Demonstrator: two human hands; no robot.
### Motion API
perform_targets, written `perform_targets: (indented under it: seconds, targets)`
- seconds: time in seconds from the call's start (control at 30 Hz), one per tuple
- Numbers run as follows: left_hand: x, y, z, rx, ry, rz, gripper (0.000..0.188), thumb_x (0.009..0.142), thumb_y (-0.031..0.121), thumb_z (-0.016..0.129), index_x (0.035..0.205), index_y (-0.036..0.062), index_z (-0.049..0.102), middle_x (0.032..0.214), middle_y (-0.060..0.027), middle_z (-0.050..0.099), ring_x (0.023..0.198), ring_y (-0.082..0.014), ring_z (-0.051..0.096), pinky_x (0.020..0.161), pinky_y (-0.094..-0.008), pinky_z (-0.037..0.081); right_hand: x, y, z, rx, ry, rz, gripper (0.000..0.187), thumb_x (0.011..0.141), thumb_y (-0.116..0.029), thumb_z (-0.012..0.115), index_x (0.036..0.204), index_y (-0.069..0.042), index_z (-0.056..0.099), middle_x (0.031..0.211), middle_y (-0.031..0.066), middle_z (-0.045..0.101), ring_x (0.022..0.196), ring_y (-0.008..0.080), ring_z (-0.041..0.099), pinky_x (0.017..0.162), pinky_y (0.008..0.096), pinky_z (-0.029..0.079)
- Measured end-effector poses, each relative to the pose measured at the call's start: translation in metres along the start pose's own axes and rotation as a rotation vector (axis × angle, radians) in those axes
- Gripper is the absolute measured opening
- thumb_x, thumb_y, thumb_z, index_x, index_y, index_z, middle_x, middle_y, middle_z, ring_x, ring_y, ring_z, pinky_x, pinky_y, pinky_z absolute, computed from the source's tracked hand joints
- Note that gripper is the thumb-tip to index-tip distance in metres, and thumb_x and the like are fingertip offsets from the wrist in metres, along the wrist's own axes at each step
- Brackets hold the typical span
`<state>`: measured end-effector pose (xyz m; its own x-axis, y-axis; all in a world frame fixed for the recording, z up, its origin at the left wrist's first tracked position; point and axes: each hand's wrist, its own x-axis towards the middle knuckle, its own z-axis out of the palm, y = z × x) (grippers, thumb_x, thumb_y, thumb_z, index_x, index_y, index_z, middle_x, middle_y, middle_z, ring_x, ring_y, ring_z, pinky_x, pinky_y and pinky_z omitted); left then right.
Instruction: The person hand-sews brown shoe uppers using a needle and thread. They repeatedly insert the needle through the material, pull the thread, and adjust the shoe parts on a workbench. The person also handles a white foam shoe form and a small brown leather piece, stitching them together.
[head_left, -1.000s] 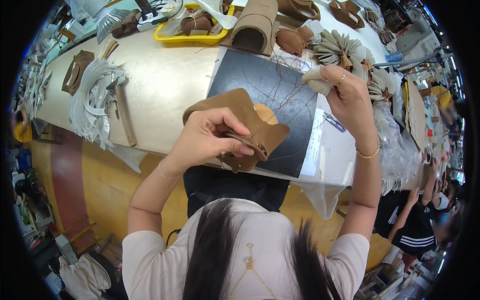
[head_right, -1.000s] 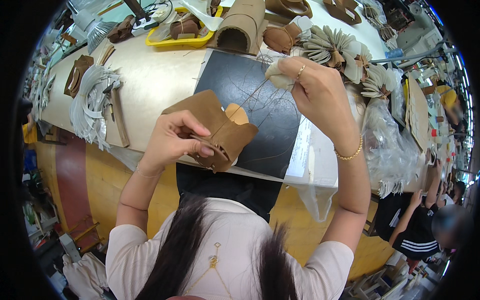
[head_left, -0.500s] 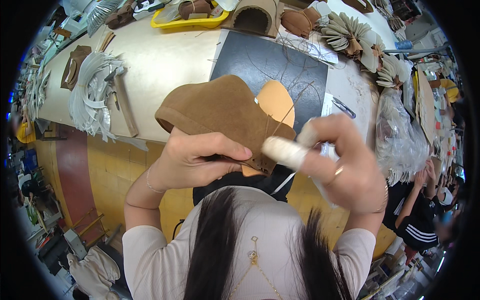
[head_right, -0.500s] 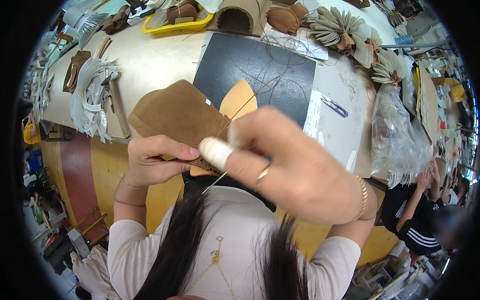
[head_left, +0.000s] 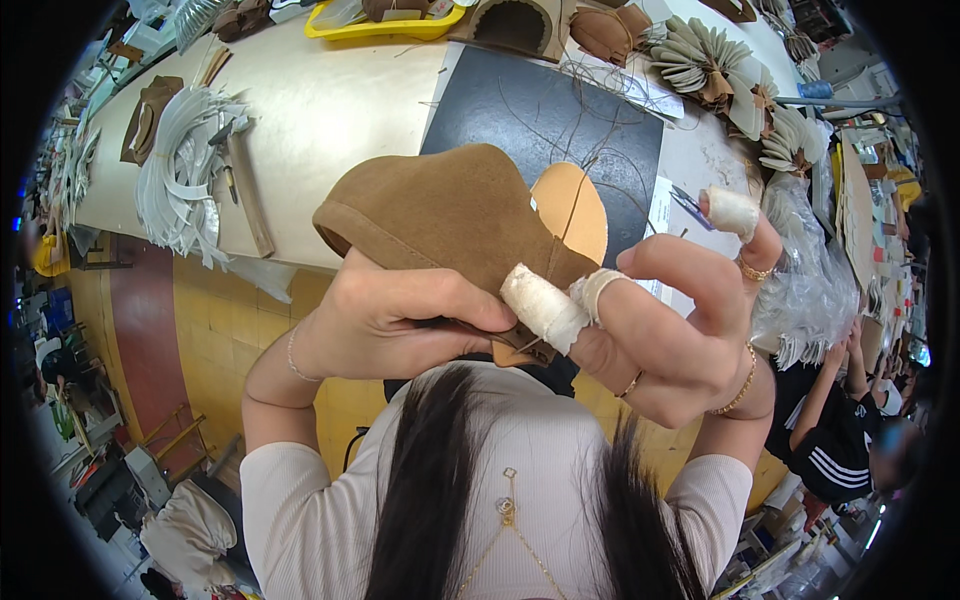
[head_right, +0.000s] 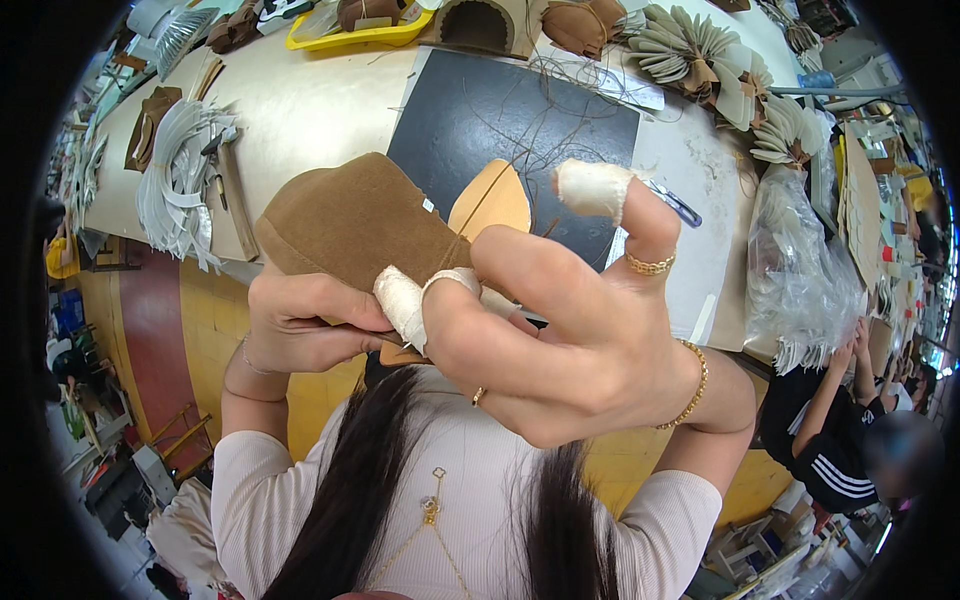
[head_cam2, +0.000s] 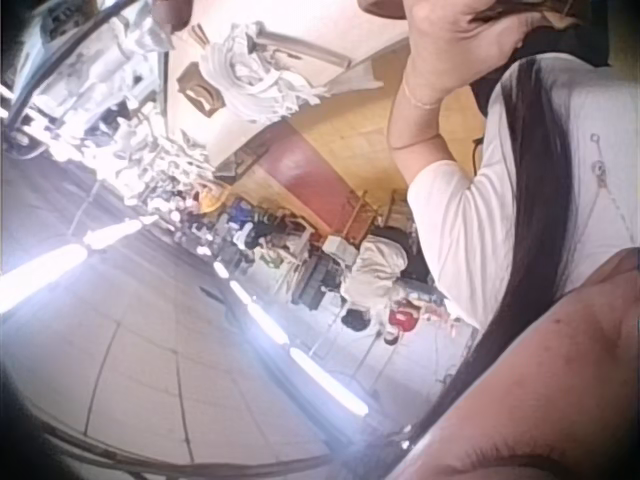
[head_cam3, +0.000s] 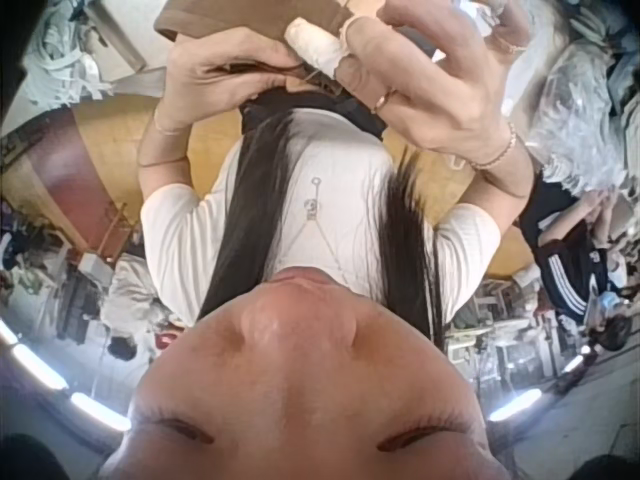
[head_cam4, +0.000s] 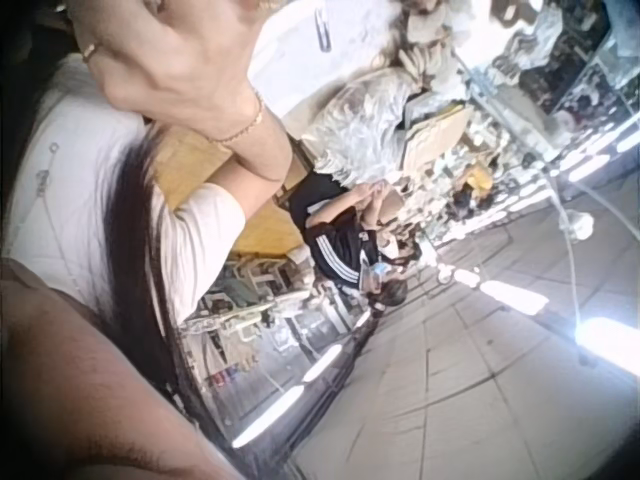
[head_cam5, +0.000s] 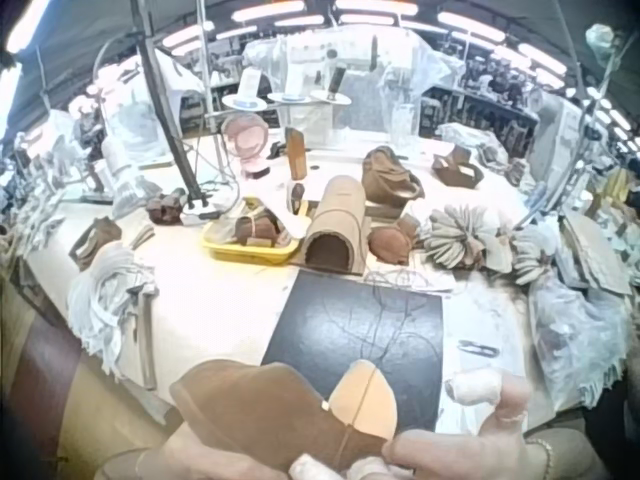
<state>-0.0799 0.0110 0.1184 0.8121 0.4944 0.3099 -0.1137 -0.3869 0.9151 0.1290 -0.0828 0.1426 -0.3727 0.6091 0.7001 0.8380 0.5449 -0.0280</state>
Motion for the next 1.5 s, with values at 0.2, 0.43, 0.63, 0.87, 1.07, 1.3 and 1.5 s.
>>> perform_targets:
  seconds: [0.2, 0.43, 0.63, 0.87, 1.07, 1.3, 1.5]
  targets:
    - [-0.001, 0.0, 0.0, -0.001, -0.022, -0.003, 0.02, 0.066, -0.002, 0.077, 0.083, 0.005, 0.07, 0.089, -0.0062, 0.068, 0.085, -0.021, 0.065, 0.074, -0.0299, 0.049, 0.0, -0.002, -0.006, -0.042, -0.048, 0.013, 0.044, 0.046, -0.021, 0.07, 0.088, -0.027, 0.077, 0.083, -0.0113, 0.05, 0.078, 0.0134, 0.053, 0.095, 0.0541, 0.031]
    - [-0.001, -0.002, 0.001, -0.013, -0.01, 0.024, 0.02, 0.065, -0.001, 0.077, 0.082, 0.0049, 0.069, 0.088, -0.006, 0.068, 0.085, -0.0212, 0.065, 0.074, -0.0297, 0.049, -0.005, -0.001, 0.002, -0.098, -0.008, -0.009, 0.044, 0.044, -0.024, 0.071, 0.087, -0.03, 0.076, 0.079, -0.0115, 0.047, 0.077, 0.012, 0.051, 0.096, 0.0542, 0.031]
    - [0.001, -0.001, -0.002, -0.016, -0.066, -0.035, 0.018, 0.067, -0.002, 0.076, 0.083, 0.0042, 0.069, 0.081, -0.0043, 0.068, 0.075, -0.0154, 0.066, 0.067, -0.0252, 0.049, -0.005, -0.001, 0.01, -0.088, 0.121, -0.047, 0.036, 0.044, -0.021, 0.078, 0.078, -0.028, 0.073, 0.079, -0.0128, 0.047, 0.073, 0.0098, 0.05, 0.095, 0.0548, 0.033]
    - [0.003, 0.004, -0.004, -0.212, -0.167, -0.253, 0.015, 0.071, -0.002, 0.074, 0.084, 0.0019, 0.067, 0.081, -0.0029, 0.07, 0.073, -0.0077, 0.065, 0.066, -0.0195, 0.05, -0.003, 0.006, 0.0, -0.018, 0.029, -0.133, 0.036, 0.052, -0.021, 0.086, 0.076, -0.024, 0.059, 0.091, -0.0057, 0.048, 0.084, 0.0129, 0.05, 0.098, 0.0519, 0.031]
    - [0.003, 0.002, -0.004, -0.285, -0.19, -0.287, 0.015, 0.072, -0.001, 0.074, 0.086, 0.002, 0.067, 0.083, -0.0026, 0.07, 0.074, -0.0069, 0.066, 0.066, -0.0194, 0.05, -0.004, 0.007, -0.006, 0.011, -0.027, -0.072, 0.037, 0.056, -0.021, 0.087, 0.079, -0.024, 0.058, 0.102, -0.0003, 0.045, 0.096, 0.0226, 0.05, 0.105, 0.054, 0.025]
    - [0.003, 0.001, -0.005, -0.205, -0.195, -0.245, 0.017, 0.072, 0.0, 0.075, 0.087, 0.0027, 0.068, 0.083, -0.0028, 0.07, 0.074, -0.0082, 0.066, 0.067, -0.0199, 0.051, -0.009, 0.006, -0.004, -0.033, -0.026, -0.129, 0.03, 0.056, -0.017, 0.084, 0.078, -0.023, 0.064, 0.094, -0.0096, 0.048, 0.096, 0.013, 0.051, 0.106, 0.0533, 0.024]
    - [0.004, 0.002, -0.004, -0.21, -0.201, -0.26, 0.017, 0.072, 0.0, 0.075, 0.087, 0.003, 0.068, 0.083, -0.0027, 0.07, 0.074, -0.0085, 0.066, 0.067, -0.02, 0.051, -0.013, 0.005, -0.001, -0.027, -0.003, -0.097, 0.033, 0.054, -0.015, 0.083, 0.081, -0.026, 0.068, 0.092, -0.0118, 0.051, 0.091, 0.0086, 0.052, 0.103, 0.0485, 0.028]
